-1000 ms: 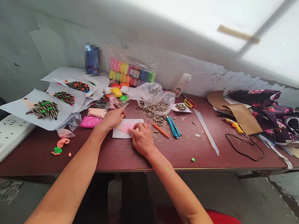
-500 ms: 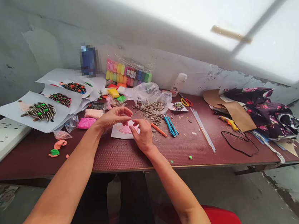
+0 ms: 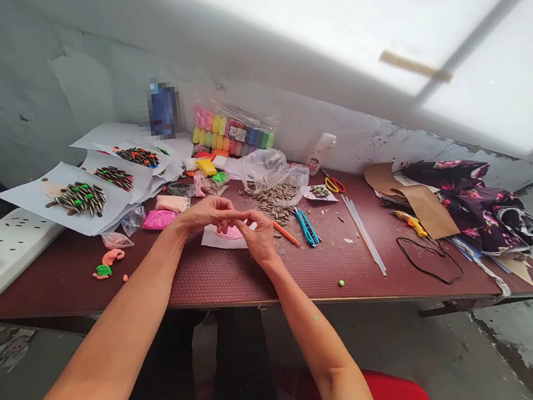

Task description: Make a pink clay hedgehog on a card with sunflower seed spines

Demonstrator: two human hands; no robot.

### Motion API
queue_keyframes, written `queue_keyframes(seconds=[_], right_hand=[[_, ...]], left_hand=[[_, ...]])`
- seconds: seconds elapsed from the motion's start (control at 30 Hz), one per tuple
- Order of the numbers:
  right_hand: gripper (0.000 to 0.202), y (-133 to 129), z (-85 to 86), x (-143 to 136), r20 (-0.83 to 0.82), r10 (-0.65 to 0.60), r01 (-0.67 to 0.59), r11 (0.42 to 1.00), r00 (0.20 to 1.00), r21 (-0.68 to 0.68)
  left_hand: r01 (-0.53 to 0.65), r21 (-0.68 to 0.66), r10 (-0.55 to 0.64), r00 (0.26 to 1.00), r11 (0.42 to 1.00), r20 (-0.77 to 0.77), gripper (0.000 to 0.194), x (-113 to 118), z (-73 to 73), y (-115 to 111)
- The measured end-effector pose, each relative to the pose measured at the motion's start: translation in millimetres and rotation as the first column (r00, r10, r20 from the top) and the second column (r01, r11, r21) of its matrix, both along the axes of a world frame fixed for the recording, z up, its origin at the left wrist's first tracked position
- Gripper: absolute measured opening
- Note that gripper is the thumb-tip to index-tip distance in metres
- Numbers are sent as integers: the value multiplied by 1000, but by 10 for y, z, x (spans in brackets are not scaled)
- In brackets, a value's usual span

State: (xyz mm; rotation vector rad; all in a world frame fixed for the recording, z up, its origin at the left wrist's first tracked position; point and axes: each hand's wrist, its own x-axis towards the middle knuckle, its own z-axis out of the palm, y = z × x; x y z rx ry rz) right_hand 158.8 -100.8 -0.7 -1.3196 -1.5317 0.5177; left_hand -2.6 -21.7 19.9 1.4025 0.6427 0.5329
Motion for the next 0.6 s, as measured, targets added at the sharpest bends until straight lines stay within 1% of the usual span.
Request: queue_keyframes(seconds=[0.1,0.27,0.43,0.5,0.6], right_hand=[[24,49,6,-24,-41,5,-6,1000,999,-12],[25,75,4,-95,-19,-36,37,999,999,29],[26,59,16,-102,-4,-5,5,1000,1000,21],[25,26,19,-93,2,15,-15,1000,1000,20],[23,-37,3,-85,71,69,-70,998,995,7]], left_hand=[[-38,7,38,999,999,27,48,-10,17,-4],[-85,41,80,992,996,94,46,-8,4,-1],[-156,94,141,978,983,152,44,-33,-21,40],[-249,76,230,952,965,200,43,-51,-42,86],[-463,31,444,864,886,238,39,-50,-80,149]])
